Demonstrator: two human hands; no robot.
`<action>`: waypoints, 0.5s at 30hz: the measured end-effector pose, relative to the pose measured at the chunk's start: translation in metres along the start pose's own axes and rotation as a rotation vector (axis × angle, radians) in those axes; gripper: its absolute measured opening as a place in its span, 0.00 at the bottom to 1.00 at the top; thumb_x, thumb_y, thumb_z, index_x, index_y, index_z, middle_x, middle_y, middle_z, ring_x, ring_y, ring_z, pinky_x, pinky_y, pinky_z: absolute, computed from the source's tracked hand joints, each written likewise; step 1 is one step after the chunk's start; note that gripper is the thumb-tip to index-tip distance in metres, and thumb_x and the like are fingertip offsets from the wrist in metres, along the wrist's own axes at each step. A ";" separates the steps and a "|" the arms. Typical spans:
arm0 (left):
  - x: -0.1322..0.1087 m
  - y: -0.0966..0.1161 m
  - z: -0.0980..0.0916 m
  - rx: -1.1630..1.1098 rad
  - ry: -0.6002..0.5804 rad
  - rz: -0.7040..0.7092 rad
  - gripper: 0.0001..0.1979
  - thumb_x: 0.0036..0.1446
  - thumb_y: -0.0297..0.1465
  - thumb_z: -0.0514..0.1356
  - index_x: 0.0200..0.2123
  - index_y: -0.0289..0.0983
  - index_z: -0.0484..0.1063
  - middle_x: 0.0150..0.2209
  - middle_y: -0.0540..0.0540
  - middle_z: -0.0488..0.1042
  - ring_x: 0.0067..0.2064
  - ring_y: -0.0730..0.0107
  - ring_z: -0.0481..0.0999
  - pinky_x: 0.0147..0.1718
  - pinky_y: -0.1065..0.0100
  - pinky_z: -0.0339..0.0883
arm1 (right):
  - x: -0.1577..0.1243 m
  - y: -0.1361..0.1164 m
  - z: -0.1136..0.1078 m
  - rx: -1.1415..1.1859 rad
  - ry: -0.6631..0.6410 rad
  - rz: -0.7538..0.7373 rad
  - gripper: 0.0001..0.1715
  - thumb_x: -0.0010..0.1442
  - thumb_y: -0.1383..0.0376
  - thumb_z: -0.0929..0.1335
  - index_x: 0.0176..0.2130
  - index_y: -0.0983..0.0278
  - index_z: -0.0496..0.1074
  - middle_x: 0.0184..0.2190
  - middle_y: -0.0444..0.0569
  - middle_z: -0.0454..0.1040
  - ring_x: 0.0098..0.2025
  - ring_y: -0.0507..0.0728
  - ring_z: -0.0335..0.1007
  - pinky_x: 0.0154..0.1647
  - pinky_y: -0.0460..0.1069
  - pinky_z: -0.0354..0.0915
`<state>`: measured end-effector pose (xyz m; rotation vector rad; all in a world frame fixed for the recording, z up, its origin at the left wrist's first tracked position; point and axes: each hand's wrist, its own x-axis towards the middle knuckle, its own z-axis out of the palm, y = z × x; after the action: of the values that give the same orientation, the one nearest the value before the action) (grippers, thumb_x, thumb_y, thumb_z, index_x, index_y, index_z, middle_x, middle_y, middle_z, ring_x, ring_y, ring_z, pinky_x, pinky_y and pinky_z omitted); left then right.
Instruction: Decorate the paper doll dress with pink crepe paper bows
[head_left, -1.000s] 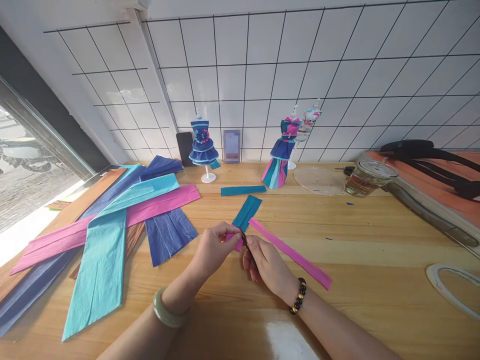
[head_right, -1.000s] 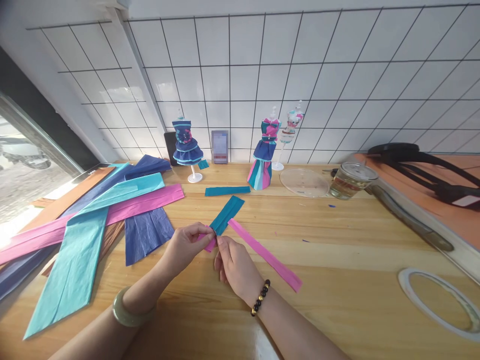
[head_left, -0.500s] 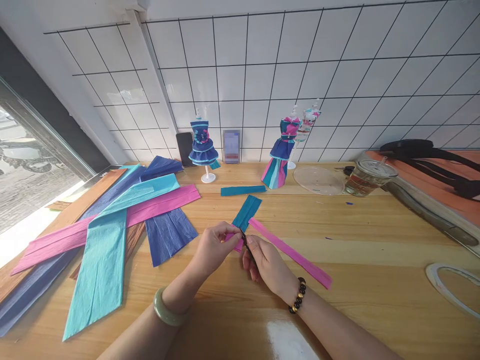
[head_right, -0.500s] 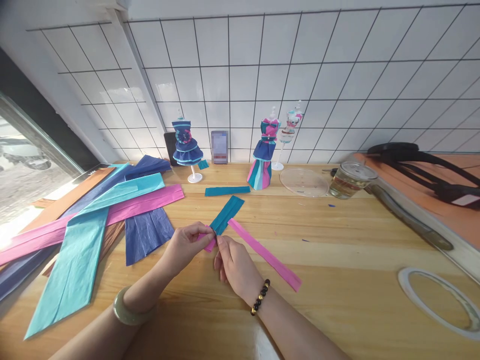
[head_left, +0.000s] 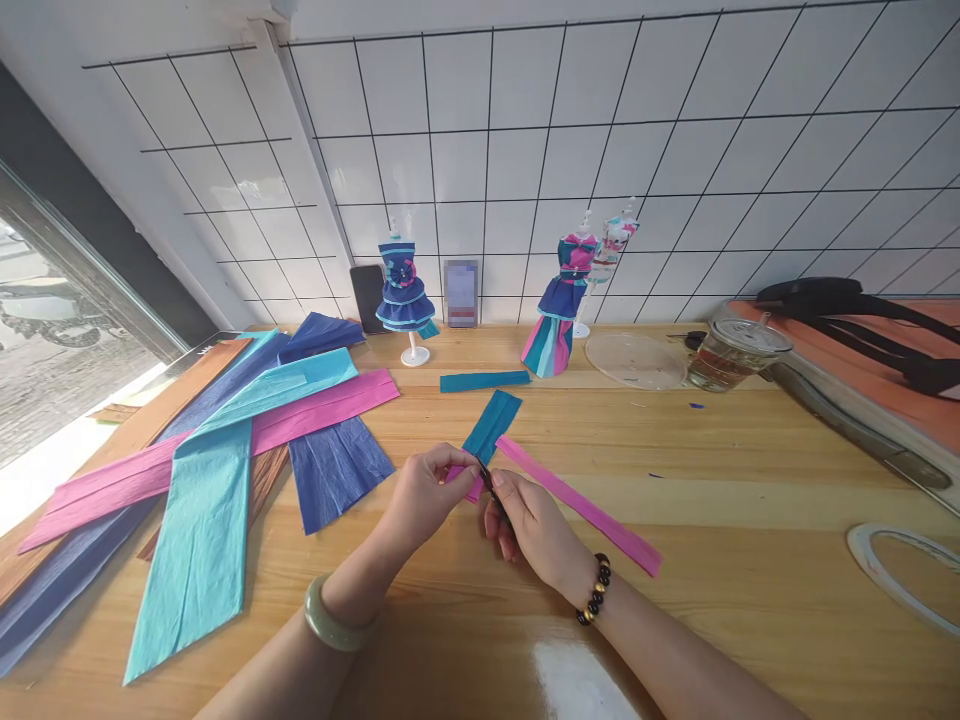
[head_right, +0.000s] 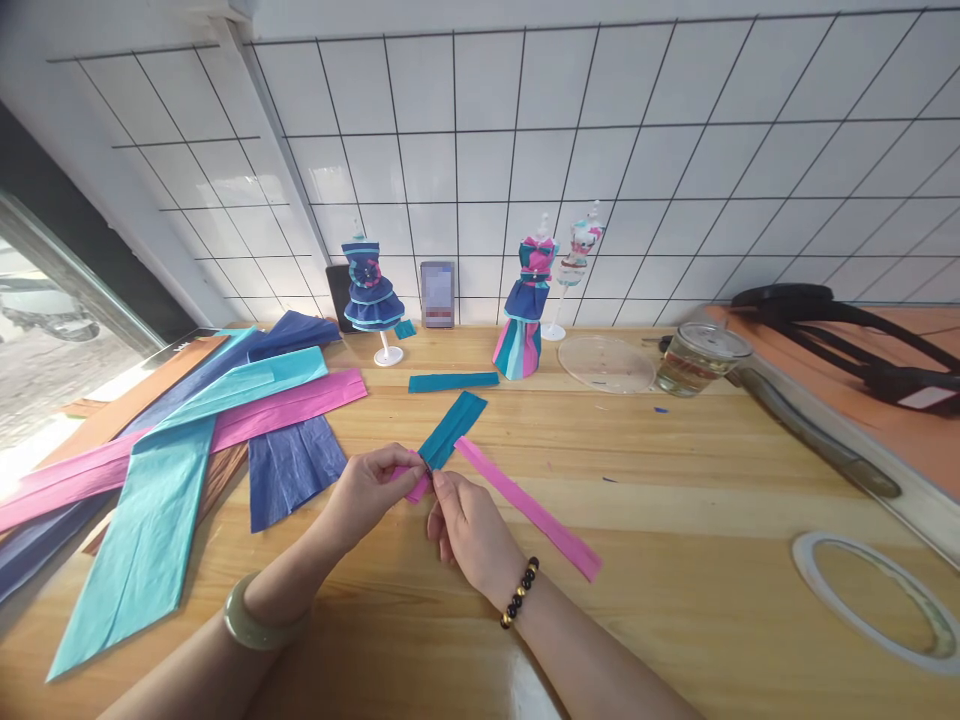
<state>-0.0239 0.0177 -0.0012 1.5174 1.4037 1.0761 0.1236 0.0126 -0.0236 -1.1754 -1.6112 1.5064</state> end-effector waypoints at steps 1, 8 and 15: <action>0.000 0.000 0.000 0.002 0.000 -0.007 0.06 0.49 0.29 0.57 0.24 0.35 0.72 0.24 0.50 0.71 0.29 0.71 0.69 0.31 0.70 0.62 | 0.000 0.000 0.000 0.012 0.003 0.004 0.25 0.62 0.48 0.52 0.27 0.63 0.59 0.18 0.40 0.67 0.12 0.45 0.57 0.12 0.41 0.53; 0.002 -0.002 -0.004 0.031 0.028 -0.011 0.06 0.50 0.30 0.56 0.28 0.35 0.73 0.27 0.47 0.74 0.31 0.68 0.71 0.32 0.68 0.64 | 0.001 -0.001 -0.001 0.070 0.015 0.017 0.26 0.61 0.47 0.53 0.30 0.63 0.61 0.17 0.40 0.66 0.12 0.46 0.57 0.12 0.41 0.52; 0.000 0.002 -0.001 0.142 0.044 0.076 0.06 0.49 0.29 0.57 0.29 0.38 0.75 0.30 0.48 0.75 0.34 0.68 0.72 0.34 0.68 0.64 | 0.000 -0.003 -0.002 0.054 0.011 0.018 0.29 0.61 0.47 0.52 0.24 0.64 0.61 0.15 0.41 0.65 0.12 0.45 0.57 0.12 0.41 0.52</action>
<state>-0.0241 0.0172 0.0004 1.6691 1.4906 1.0804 0.1246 0.0136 -0.0201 -1.1696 -1.5464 1.5430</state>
